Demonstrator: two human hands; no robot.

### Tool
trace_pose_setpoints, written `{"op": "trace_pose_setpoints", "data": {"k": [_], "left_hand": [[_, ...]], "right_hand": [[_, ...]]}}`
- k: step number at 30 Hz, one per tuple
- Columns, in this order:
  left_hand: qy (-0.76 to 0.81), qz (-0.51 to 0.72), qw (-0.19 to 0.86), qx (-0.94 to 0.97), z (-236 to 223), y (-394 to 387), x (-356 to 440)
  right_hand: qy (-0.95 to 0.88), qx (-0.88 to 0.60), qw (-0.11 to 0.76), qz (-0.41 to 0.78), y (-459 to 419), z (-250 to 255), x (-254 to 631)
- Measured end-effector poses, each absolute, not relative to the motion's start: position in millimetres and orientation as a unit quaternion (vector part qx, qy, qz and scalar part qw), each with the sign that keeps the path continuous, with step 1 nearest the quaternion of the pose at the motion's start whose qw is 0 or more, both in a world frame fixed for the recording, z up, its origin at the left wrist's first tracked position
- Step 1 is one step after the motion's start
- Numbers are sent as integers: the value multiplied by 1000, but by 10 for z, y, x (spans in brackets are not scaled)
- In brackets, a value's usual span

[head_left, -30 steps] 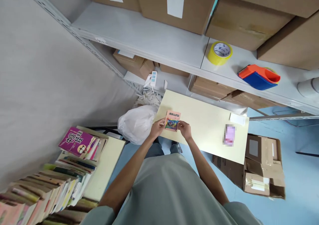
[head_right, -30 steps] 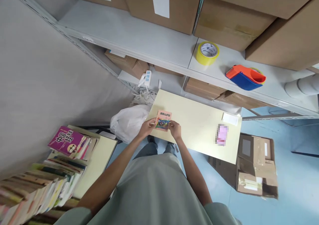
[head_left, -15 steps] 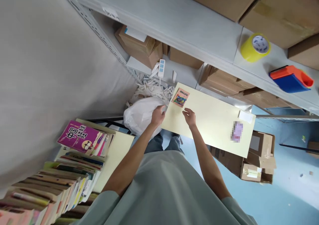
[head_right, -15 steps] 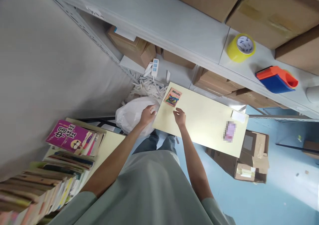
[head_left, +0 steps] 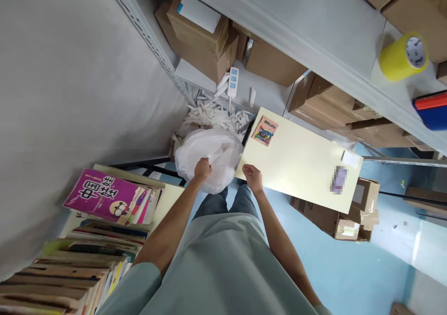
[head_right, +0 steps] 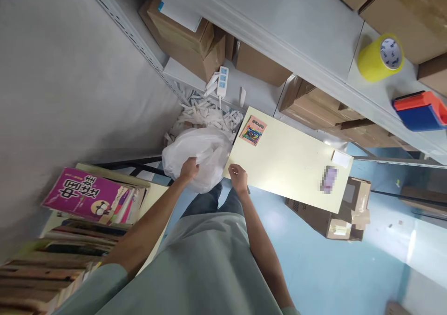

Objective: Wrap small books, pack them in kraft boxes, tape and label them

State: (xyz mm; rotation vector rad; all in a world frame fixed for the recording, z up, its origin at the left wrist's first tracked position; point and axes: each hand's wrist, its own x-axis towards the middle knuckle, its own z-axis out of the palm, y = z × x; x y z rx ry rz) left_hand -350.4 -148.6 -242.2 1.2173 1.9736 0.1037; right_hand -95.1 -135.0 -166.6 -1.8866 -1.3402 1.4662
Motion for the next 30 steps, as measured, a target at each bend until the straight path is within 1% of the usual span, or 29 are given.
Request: {"op": "trace_pose_setpoints", "data": {"k": [3, 7, 9, 12, 14, 16, 20, 23, 26, 30], "left_hand": [[779, 50, 397, 483, -2407, -1472, -3493], [780, 82, 390, 482, -2232, -1489, -3523], [783, 143, 389, 464, -2089, -1513, -3564], [768, 269, 408, 414, -1821, -1585, -3643], [739, 338, 436, 388, -1623, -1653, -3701], [700, 380, 478, 369, -1423, -1723, -3760], [643, 386, 567, 341, -1084, -1816, -3861], [632, 386, 585, 331, -903, -1817, -3889], [626, 387, 570, 365, -728, -1766, -3852], [614, 380, 493, 485, -448, -1669, -3690]], "right_hand": [[-485, -672, 195, 524, -1351, -1638, -996], [-497, -666, 187, 524, -1337, -1598, -1063], [-503, -658, 188, 528, -1326, -1584, -1112], [-508, -633, 196, 550, -1307, -1581, -1210], [-506, -620, 205, 564, -1288, -1593, -1292], [-503, -611, 214, 572, -1262, -1607, -1379], [-498, -590, 216, 598, -1195, -1591, -1510], [-506, -568, 208, 615, -1147, -1522, -1525], [-496, -556, 237, 623, -1101, -1391, -1468], [-480, -527, 319, 625, -1036, -1056, -1274]]}}
